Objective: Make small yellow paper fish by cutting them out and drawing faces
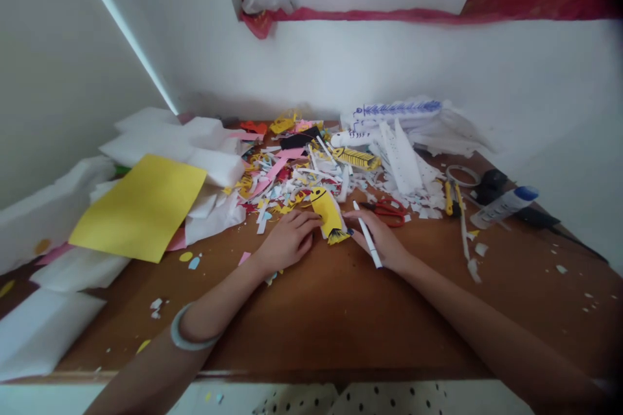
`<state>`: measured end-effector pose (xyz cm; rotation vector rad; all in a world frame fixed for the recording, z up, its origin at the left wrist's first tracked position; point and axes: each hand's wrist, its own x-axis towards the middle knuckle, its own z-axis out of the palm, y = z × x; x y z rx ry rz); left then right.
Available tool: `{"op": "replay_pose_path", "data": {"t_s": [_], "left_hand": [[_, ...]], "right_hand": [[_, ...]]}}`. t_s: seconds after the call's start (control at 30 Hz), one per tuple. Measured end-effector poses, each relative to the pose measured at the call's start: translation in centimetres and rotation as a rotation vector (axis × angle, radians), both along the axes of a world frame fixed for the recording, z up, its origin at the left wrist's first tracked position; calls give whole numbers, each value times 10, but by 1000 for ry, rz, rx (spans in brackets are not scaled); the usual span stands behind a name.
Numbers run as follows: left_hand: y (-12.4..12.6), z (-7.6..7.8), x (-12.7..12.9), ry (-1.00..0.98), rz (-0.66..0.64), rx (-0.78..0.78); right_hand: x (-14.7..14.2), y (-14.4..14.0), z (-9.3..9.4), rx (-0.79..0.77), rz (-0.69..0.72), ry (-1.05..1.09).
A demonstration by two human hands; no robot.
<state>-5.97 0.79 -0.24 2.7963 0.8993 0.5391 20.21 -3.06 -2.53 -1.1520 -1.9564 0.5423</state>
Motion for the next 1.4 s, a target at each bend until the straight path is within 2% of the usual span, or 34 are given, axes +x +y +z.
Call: {"op": "replay_pose_path", "data": {"t_s": [0.17, 0.37, 0.43, 0.5, 0.53, 0.7, 0.8, 0.9, 1.07, 1.27, 1.4], "left_hand": [[1, -1, 0, 0, -13, 4], [1, -1, 0, -8, -11, 3], [1, 0, 0, -6, -15, 5], [1, 0, 0, -2, -19, 9], [1, 0, 0, 1, -19, 10], [0, 0, 0, 3, -17, 6], [0, 1, 1, -2, -14, 0], [0, 1, 1, -4, -16, -7], [1, 0, 1, -11, -18, -5], [0, 2, 1, -4, -9, -8], [0, 1, 1, -2, -11, -6]], "right_hand": [[2, 1, 2, 49, -32, -119], [29, 12, 14, 185, -249, -106], [44, 16, 18, 232, -413, -99], [60, 19, 20, 263, -671, -52], [68, 20, 20, 251, -737, -46], [90, 27, 12, 286, -722, -136], [95, 38, 10, 340, -855, -79], [100, 51, 9, 305, -974, 12], [105, 58, 5, 227, -907, 162], [105, 57, 3, 280, -889, 303], [104, 57, 3, 327, -933, 374]]}}
